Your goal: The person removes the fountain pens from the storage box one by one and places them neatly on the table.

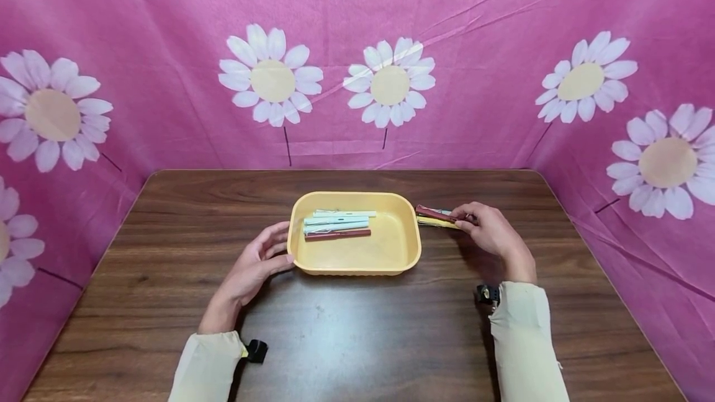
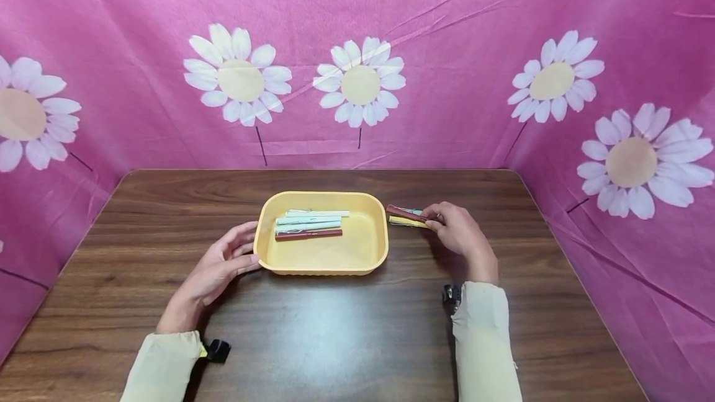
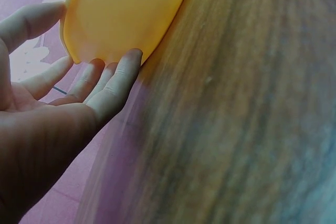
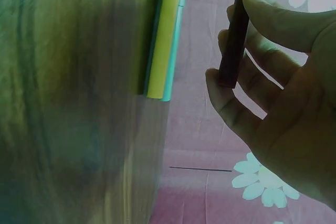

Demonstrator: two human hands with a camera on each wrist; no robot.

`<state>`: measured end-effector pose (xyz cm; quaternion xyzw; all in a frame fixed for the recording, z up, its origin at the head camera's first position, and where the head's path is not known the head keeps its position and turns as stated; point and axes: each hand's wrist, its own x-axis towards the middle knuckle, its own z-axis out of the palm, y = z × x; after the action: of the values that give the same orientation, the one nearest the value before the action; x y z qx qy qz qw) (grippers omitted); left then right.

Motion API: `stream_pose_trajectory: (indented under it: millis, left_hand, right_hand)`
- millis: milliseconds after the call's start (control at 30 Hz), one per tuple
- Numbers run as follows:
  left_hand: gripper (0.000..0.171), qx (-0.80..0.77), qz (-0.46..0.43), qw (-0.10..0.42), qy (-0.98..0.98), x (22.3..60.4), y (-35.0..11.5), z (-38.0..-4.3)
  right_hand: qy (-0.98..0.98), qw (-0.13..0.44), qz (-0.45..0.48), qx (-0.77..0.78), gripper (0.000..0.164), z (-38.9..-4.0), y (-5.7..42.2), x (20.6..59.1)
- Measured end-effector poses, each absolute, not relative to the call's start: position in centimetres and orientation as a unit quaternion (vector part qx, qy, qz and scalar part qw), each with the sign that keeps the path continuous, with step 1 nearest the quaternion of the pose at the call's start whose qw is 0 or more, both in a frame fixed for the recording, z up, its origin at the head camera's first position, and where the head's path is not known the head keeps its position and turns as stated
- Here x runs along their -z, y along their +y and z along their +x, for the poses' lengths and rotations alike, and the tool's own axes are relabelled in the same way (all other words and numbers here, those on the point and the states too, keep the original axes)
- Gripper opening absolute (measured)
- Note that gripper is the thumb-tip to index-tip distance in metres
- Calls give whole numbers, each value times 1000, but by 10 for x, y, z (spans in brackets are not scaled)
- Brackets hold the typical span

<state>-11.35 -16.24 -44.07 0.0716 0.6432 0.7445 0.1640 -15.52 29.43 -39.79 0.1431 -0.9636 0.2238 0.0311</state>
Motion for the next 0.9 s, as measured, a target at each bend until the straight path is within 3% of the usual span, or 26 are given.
stream_pose_trajectory:
  millis: [500, 900]
  left_hand:
    - [68, -746, 72, 166, 641, 440, -162, -113]
    - [68, -748, 68, 166, 639, 440, -162, -114]
  right_hand:
    - [-972, -33, 124, -197, 11, -156, 299, 407]
    - [-970, -27, 130, -203, 9, -162, 301, 416]
